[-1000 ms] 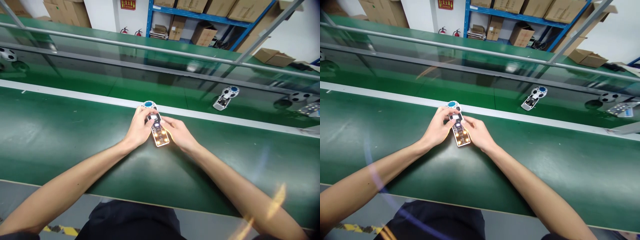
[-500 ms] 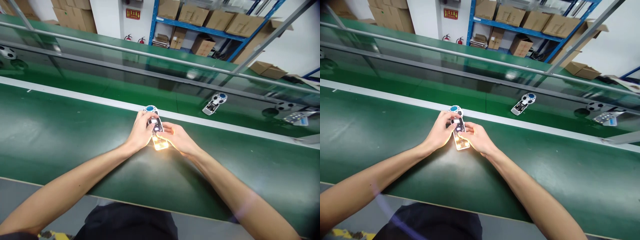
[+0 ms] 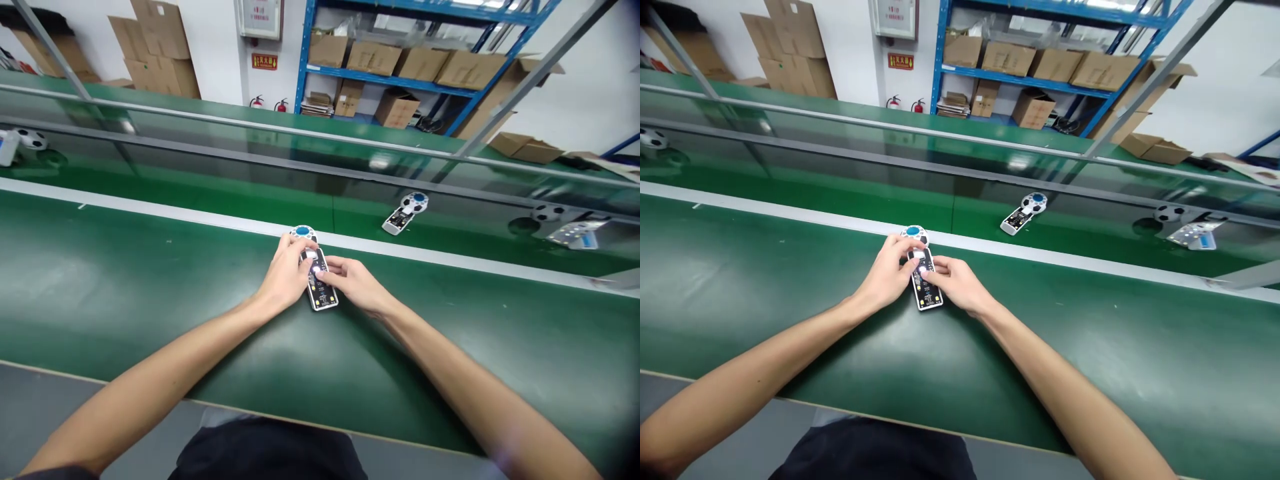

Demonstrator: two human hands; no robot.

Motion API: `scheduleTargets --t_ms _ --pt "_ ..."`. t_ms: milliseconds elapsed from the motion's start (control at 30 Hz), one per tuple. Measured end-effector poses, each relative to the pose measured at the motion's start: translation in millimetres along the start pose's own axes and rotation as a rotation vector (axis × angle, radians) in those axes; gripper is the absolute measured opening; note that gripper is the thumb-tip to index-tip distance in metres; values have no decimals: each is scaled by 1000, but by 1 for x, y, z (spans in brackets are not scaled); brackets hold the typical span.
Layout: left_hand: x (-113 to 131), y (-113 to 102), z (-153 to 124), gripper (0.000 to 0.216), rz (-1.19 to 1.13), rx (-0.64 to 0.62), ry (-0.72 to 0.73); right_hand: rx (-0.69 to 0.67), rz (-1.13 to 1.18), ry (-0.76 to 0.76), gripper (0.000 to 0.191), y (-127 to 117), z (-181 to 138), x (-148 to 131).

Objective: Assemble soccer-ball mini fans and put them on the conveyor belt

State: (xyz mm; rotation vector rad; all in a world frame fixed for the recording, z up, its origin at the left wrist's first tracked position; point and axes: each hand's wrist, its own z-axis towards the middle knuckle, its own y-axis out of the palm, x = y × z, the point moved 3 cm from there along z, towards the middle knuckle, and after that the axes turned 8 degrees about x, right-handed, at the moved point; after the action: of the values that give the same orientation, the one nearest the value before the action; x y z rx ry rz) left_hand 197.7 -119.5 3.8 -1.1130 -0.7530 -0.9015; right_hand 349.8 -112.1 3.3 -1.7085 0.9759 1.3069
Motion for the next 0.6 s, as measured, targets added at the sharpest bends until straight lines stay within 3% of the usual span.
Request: scheduleTargets --t_ms 133,333,467,600 --pt "1 1 0 32 25 -9 11 39 -42 -83 42 1 2 5" --pt "3 -6 0 29 116 -16 104 -86 -51 -90 43 -9 3 3" --pt "13 -9 -11 17 440 -20 221 2 56 -35 45 -8 2 7" --pt "24 -3 -25 29 691 -92 245 86 180 -25 48 -3 4 12"
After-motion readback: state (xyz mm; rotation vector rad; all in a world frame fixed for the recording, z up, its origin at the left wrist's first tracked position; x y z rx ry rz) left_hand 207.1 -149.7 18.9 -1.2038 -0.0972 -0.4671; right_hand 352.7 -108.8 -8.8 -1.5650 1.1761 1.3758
